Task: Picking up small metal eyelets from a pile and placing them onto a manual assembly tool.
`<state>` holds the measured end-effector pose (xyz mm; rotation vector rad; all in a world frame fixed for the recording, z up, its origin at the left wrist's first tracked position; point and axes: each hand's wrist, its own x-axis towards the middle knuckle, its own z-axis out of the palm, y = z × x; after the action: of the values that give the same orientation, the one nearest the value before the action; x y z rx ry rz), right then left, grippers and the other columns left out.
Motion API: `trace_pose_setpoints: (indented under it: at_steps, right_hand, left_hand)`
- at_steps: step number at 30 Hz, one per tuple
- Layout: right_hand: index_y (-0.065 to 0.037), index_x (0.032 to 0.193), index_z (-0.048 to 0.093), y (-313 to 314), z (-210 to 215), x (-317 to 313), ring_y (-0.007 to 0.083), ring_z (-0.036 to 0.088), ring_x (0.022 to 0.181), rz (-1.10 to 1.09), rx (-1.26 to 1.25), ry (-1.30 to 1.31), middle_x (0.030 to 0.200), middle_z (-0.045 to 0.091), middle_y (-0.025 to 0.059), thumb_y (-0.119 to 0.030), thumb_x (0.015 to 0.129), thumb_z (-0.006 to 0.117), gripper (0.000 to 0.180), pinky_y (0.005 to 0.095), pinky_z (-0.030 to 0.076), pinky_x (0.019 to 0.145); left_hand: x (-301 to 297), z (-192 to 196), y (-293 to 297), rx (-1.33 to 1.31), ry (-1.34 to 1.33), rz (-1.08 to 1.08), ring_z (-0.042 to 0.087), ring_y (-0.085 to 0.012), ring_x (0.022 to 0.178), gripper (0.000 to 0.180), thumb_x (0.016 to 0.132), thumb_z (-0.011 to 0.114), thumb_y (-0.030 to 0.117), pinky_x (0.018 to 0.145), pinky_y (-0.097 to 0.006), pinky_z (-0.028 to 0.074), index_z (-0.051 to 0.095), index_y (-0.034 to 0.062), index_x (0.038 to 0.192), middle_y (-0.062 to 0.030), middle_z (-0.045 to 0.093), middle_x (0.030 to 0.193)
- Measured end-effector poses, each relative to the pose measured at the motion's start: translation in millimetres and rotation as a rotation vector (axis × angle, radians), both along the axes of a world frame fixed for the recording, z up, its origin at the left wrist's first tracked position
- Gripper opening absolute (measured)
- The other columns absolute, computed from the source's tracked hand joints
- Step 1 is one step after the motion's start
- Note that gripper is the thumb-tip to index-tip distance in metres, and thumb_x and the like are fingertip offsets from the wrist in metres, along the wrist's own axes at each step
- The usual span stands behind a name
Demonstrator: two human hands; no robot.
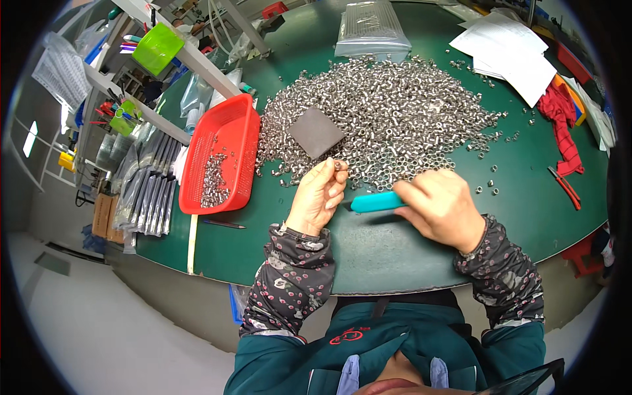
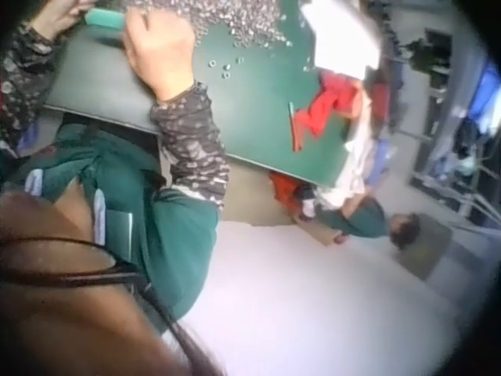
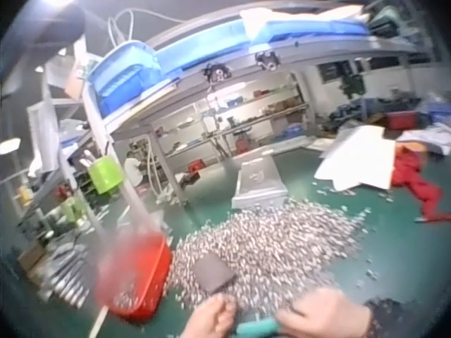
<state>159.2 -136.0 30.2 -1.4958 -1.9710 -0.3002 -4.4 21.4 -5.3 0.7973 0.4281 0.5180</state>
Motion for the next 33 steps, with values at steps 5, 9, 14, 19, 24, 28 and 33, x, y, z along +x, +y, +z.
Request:
trace_pose_setpoints:
  at_steps: [5, 9, 14, 19, 24, 28, 33]
  right_hand:
    - [-0.007, 0.082, 0.053, 1.0, -5.7, 0.2, 0.0194, 0.048, 0.056, -0.005, -0.023, -0.086, 0.060, 0.043, 0.0030, -0.017, 0.059, 0.066, 0.029, 0.0315, 0.039, 0.051]
    - [-0.008, 0.083, 0.053, -0.9, -6.9, 0.7, 0.0196, 0.049, 0.056, 0.019, -0.111, -0.156, 0.060, 0.044, 0.0033, -0.018, 0.059, 0.066, 0.029, 0.0321, 0.039, 0.051]
    - [-0.007, 0.085, 0.054, 0.8, -1.8, 3.9, 0.0212, 0.049, 0.054, 0.011, -0.044, 0.013, 0.059, 0.045, 0.0046, -0.016, 0.060, 0.066, 0.029, 0.0330, 0.040, 0.050]
    - [-0.007, 0.084, 0.053, 1.1, -2.3, 6.8, 0.0210, 0.051, 0.058, -0.040, -0.056, 0.026, 0.062, 0.046, 0.0046, -0.016, 0.060, 0.067, 0.029, 0.0333, 0.041, 0.053]
    - [-0.007, 0.084, 0.053, 1.6, -1.2, 7.7, 0.0210, 0.053, 0.059, -0.056, -0.071, 0.051, 0.061, 0.048, 0.0047, -0.016, 0.060, 0.067, 0.029, 0.0330, 0.042, 0.053]
    - [-0.006, 0.084, 0.053, 2.3, -4.0, 9.3, 0.0216, 0.053, 0.059, -0.059, -0.068, 0.059, 0.062, 0.048, 0.0051, -0.016, 0.061, 0.066, 0.028, 0.0333, 0.042, 0.053]
    - [-0.007, 0.084, 0.053, -0.8, 0.9, 3.8, 0.0228, 0.056, 0.059, 0.098, -0.180, 0.278, 0.063, 0.053, 0.0068, -0.023, 0.060, 0.068, 0.032, 0.0330, 0.044, 0.052]
  left_hand:
    - [-0.7, 1.8, 0.0, 0.000, -0.004, 0.019, 0.034, -0.0042, 0.047, 0.022, 0.087, 0.043, 0.023, 0.033, -0.015, 0.026, 0.049, 0.0014, 0.089, -0.0018, 0.045, 0.070]
    - [0.2, 1.2, -0.2, 0.026, 0.003, 0.028, 0.034, -0.0040, 0.047, 0.021, 0.087, 0.043, 0.021, 0.034, -0.014, 0.026, 0.050, 0.0011, 0.091, -0.0024, 0.048, 0.073]
    - [-1.6, -1.3, 1.4, 0.072, -0.010, 0.051, 0.035, -0.0033, 0.046, 0.019, 0.087, 0.043, 0.016, 0.035, -0.014, 0.027, 0.051, 0.0010, 0.095, -0.0051, 0.054, 0.079]
    - [0.7, 0.5, -1.4, 0.104, 0.027, 0.077, 0.037, -0.0036, 0.048, 0.020, 0.086, 0.044, 0.015, 0.036, -0.014, 0.029, 0.051, 0.0013, 0.100, -0.0061, 0.054, 0.081]
    - [2.8, 2.5, -4.6, 0.182, 0.055, 0.080, 0.040, -0.0024, 0.052, 0.022, 0.085, 0.046, 0.014, 0.038, -0.013, 0.030, 0.049, 0.0031, 0.104, -0.0050, 0.055, 0.083]
    - [3.0, 2.1, -5.1, 0.194, 0.058, 0.079, 0.041, -0.0023, 0.053, 0.021, 0.084, 0.048, 0.012, 0.038, -0.013, 0.030, 0.049, 0.0035, 0.103, -0.0041, 0.055, 0.082]
    - [3.3, -0.6, -6.3, 0.214, 0.079, 0.117, 0.041, -0.0033, 0.054, 0.016, 0.082, 0.051, 0.009, 0.038, -0.014, 0.030, 0.049, 0.0047, 0.097, -0.0038, 0.054, 0.084]
